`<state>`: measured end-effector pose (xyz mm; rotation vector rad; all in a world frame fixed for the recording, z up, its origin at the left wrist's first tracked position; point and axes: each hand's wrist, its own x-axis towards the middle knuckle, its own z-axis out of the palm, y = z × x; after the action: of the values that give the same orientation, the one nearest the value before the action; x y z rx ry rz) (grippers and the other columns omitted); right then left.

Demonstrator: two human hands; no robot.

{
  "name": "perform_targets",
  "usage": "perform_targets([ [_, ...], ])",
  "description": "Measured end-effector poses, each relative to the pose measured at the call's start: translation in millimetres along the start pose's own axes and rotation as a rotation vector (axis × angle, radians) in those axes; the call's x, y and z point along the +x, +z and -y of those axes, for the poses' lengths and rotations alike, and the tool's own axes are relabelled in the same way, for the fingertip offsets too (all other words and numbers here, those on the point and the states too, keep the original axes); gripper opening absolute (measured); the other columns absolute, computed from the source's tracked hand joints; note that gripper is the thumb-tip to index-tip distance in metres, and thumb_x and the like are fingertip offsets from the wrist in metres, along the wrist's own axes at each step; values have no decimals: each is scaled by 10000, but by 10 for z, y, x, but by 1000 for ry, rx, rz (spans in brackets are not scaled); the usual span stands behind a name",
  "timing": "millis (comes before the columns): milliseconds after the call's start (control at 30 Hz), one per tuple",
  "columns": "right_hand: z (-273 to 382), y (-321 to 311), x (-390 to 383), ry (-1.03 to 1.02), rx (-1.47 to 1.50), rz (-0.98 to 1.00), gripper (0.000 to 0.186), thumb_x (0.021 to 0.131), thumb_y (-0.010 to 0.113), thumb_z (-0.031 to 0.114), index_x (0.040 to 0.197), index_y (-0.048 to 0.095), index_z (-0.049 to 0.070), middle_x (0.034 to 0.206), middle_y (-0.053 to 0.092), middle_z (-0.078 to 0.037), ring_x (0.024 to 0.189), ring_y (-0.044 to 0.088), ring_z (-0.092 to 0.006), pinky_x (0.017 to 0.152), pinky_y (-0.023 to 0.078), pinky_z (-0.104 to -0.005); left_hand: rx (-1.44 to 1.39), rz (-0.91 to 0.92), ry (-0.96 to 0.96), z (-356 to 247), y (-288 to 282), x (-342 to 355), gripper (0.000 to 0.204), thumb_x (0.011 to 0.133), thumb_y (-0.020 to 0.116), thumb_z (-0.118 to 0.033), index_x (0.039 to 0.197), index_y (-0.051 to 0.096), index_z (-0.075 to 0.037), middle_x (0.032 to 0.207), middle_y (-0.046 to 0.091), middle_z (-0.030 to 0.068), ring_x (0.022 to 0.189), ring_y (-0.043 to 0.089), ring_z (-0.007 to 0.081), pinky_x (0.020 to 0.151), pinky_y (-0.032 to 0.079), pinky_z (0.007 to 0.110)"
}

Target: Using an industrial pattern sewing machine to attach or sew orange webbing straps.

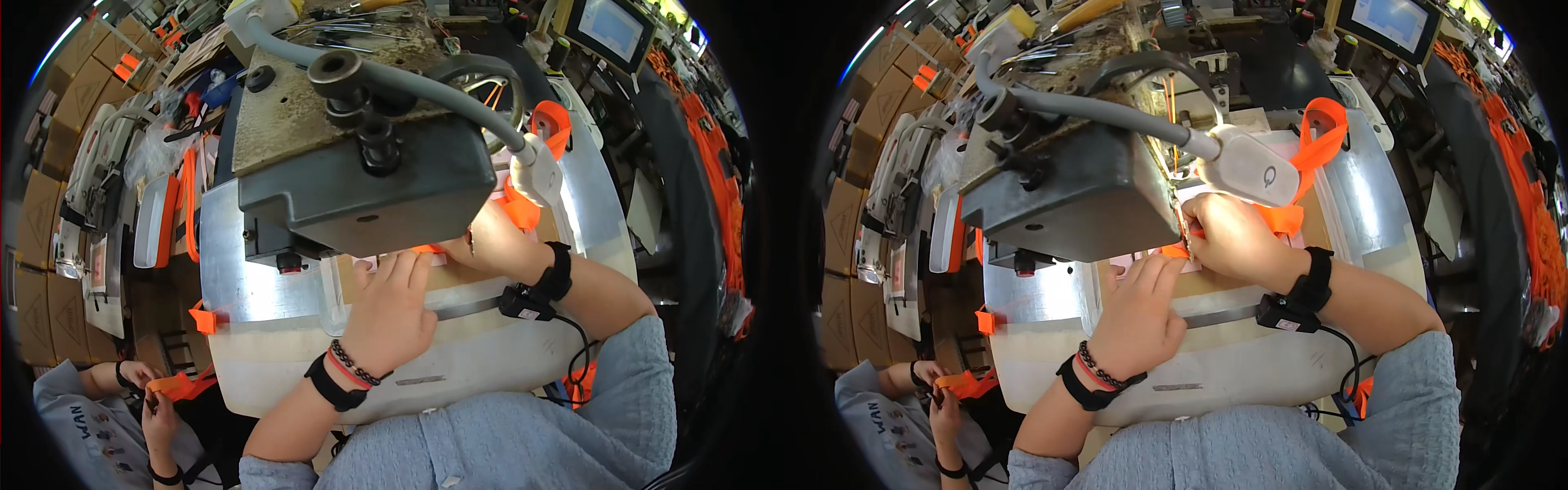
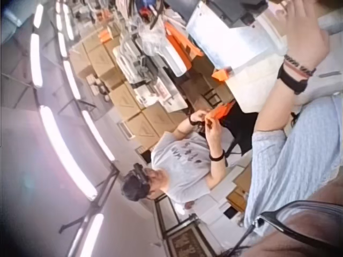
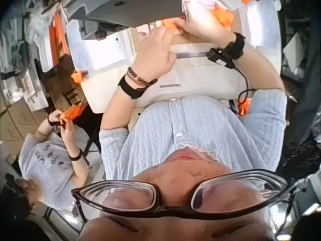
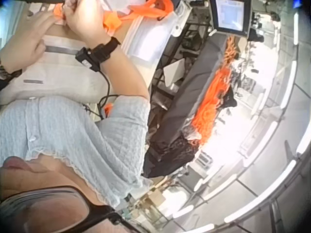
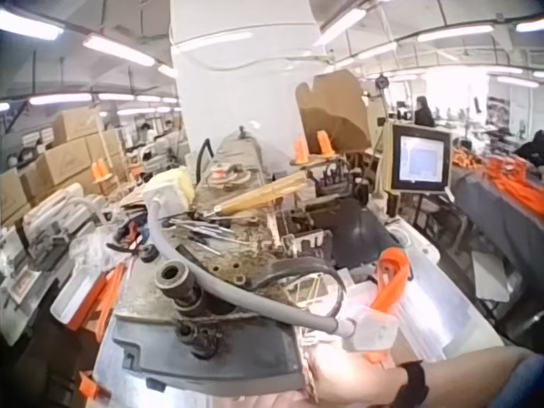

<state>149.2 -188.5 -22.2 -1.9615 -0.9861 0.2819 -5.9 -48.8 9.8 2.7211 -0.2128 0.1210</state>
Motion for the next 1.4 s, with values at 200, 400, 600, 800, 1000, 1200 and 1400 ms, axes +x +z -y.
perform_targets([
  [200, 45, -20, -1, -14, -4, 0, 74, 744, 647, 45, 794, 627, -5, 789, 649, -176, 751, 633, -380, 681, 493, -456, -8, 19, 44, 170, -58, -64, 556, 722, 584, -44, 1276, 539, -18, 1352, 522, 179, 1282, 491, 328, 1092, 280, 557],
  [400, 194, -84, 2, 50, -64, 27, 67, 763, 664, 81, 797, 641, 29, 788, 657, -155, 749, 642, -360, 678, 503, -448, 179, -18, 68, 207, -117, -100, 531, 707, 572, 11, 1237, 565, -31, 1339, 553, 130, 1259, 517, 293, 1097, 269, 527],
  [600, 137, -45, 2, 12, -104, 7, 56, 773, 678, 101, 785, 647, 56, 769, 653, -129, 772, 652, -331, 697, 505, -440, 184, -45, 50, 190, -82, -109, 572, 699, 560, 31, 1269, 554, -18, 1357, 545, 127, 1257, 509, 287, 1072, 287, 499],
  [800, 156, -66, 4, 38, -133, 29, 58, 776, 691, 104, 791, 654, 61, 778, 669, -114, 778, 663, -320, 701, 512, -434, 158, -9, 18, 206, -104, -97, 593, 709, 557, 26, 1301, 538, 2, 1396, 522, 145, 1278, 491, 295, 1084, 286, 504],
  [1000, 126, -43, 1, 15, -117, 19, 37, 784, 678, 88, 799, 657, 62, 783, 674, -115, 770, 666, -321, 692, 511, -436, 219, -16, 46, 188, -79, -91, 640, 724, 553, 11, 1362, 518, -2, 1424, 514, 136, 1280, 497, 274, 1084, 290, 523],
  [1200, 48, 20, 4, -17, -110, 13, 31, 785, 661, 76, 792, 642, 52, 777, 667, -119, 782, 659, -330, 680, 504, -441, 287, 2, 78, 157, -57, -78, 692, 725, 579, -39, 1412, 500, -7, 1428, 525, 123, 1292, 500, 249, 1081, 292, 544],
  [1400, -50, 66, -72, -356, -321, -151, 94, 784, 691, 99, 869, 684, 58, 923, 610, -75, 967, 582, -284, 797, 442, -409, 260, 43, 73, 153, -111, -7, 667, 721, 597, -68, 1378, 514, 14, 1422, 528, 140, 1313, 489, 262, 1121, 261, 573],
])
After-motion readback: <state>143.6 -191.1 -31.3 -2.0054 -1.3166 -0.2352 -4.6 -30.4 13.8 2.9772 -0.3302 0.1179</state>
